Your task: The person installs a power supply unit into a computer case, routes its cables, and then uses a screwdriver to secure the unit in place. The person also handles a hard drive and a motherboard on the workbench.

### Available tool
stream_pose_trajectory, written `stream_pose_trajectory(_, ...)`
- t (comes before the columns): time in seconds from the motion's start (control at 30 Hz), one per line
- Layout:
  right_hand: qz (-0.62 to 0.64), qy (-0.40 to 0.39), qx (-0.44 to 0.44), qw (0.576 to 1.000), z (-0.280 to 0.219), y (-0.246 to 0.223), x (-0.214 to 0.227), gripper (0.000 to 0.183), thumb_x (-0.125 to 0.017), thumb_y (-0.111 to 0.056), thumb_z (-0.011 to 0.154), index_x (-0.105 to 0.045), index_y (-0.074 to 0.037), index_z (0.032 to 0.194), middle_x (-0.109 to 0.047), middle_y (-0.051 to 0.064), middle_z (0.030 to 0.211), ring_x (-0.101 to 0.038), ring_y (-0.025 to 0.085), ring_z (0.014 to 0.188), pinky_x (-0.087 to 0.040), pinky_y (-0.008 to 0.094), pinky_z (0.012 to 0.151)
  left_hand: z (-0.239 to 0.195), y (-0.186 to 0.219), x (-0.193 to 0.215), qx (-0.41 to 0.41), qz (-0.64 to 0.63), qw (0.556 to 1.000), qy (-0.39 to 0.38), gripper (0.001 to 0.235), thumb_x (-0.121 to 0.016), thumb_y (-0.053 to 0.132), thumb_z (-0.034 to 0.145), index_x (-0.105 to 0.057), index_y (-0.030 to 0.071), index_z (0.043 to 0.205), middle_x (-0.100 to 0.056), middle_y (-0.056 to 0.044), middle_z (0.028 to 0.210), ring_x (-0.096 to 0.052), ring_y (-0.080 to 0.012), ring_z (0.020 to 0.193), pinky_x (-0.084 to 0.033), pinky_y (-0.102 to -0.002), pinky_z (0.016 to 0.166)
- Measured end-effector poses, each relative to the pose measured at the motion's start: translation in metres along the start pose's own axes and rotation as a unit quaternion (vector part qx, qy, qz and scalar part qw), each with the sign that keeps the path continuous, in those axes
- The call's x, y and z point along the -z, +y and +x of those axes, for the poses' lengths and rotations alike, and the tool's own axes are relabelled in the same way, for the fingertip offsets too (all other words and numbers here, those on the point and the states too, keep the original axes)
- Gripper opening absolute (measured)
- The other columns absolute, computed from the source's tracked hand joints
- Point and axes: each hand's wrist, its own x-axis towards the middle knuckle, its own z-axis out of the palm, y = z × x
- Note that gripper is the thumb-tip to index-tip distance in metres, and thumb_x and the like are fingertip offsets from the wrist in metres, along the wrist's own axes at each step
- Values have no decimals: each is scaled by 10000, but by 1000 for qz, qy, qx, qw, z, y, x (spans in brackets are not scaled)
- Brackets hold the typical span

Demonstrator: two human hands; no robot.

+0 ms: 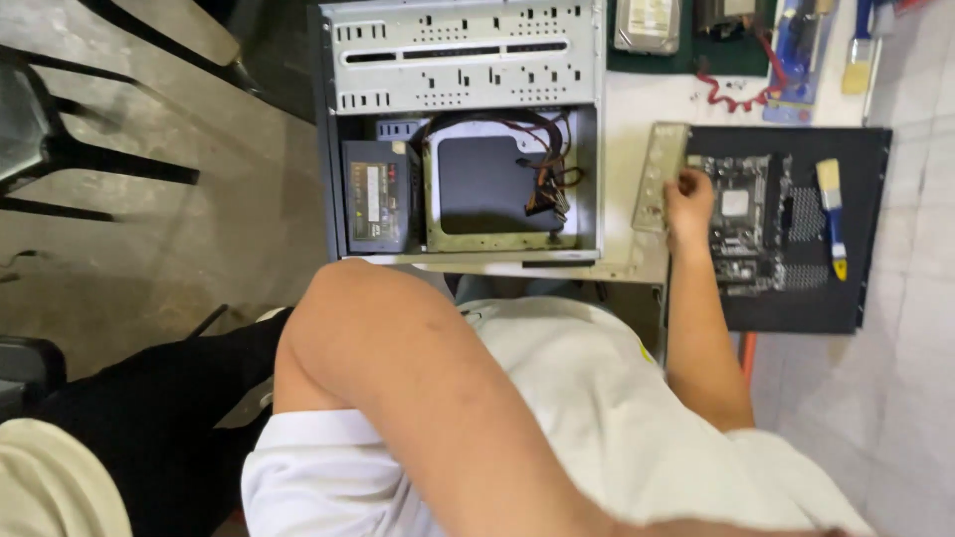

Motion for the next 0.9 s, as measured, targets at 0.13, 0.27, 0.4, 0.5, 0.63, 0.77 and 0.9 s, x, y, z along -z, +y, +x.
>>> stream_pose_trajectory(0.13, 25, 7, -6, 1000, 10, 18, 5, 334, -767, -83, 959, -628, 10, 1248, -609, 177, 1025, -590, 261, 945, -534, 378, 798, -24, -19, -32, -13, 10, 1000, -2, 128, -636, 250, 960, -562, 248, 855, -567, 75, 806, -606, -130, 786, -478, -340, 773)
stream_pose_trajectory(0.27, 51, 32, -52, 997, -30, -30, 0, 298, -747, -86, 941, -630, -13, 1204, -581, 80, 938, -586, 205, 872, -521, 330, 747, 5, -29, -15, -41, 4, 999, -6, 154, -637, 267, 960, -548, 250, 835, -545, 76, 788, -590, -132, 748, -468, -342, 742)
stream_pose_trajectory(0.4, -37, 42, 25, 998, 15, 40, 0, 264, -803, -104, 928, -675, -41, 1150, -622, 142, 923, -653, 271, 855, -538, 376, 709, 1, -50, -16, -65, 30, 997, 6, 181, -638, 283, 960, -533, 251, 816, -523, 76, 770, -574, -133, 710, -459, -343, 711)
stream_pose_trajectory(0.5, -136, 47, 4, 990, 2, -2, 4, 275, -795, -118, 933, -659, -112, 1172, -651, 76, 929, -684, 235, 831, -567, 377, 678, -6, -71, -21, -85, 57, 994, 23, 202, -639, 296, 961, -522, 252, 801, -507, 76, 757, -562, -135, 681, -451, -345, 687)
stream_pose_trajectory(0.63, -256, 12, 86, 963, 13, -24, 2, 270, -738, -5, 973, -589, 30, 1195, -659, 198, 969, -708, 345, 835, -610, 440, 601, -56, -101, -10, -20, 57, 998, 27, 271, -602, 339, 987, -516, 235, 751, -500, 67, 696, -568, -157, 608, -453, -347, 613)
stream_pose_trajectory(0.77, -458, -10, 111, 882, 21, -22, -9, 224, -712, -71, 971, -646, -38, 1183, -708, 163, 978, -745, 354, 890, -600, 487, 739, -156, -115, 2, 229, -37, 973, -10, 399, -627, 403, 982, -503, 210, 655, -460, 59, 567, -589, -184, 533, -475, -317, 523)
stream_pose_trajectory(0.9, -511, -66, 44, 856, 18, -54, -11, 179, -523, -211, 1012, -538, -61, 1109, -705, 236, 1023, -705, 507, 893, -542, 606, 723, -237, -128, -11, 373, -28, 926, -43, 324, -652, 331, 940, -544, 181, 674, -599, 53, 648, -570, -210, 563, -401, -367, 494)
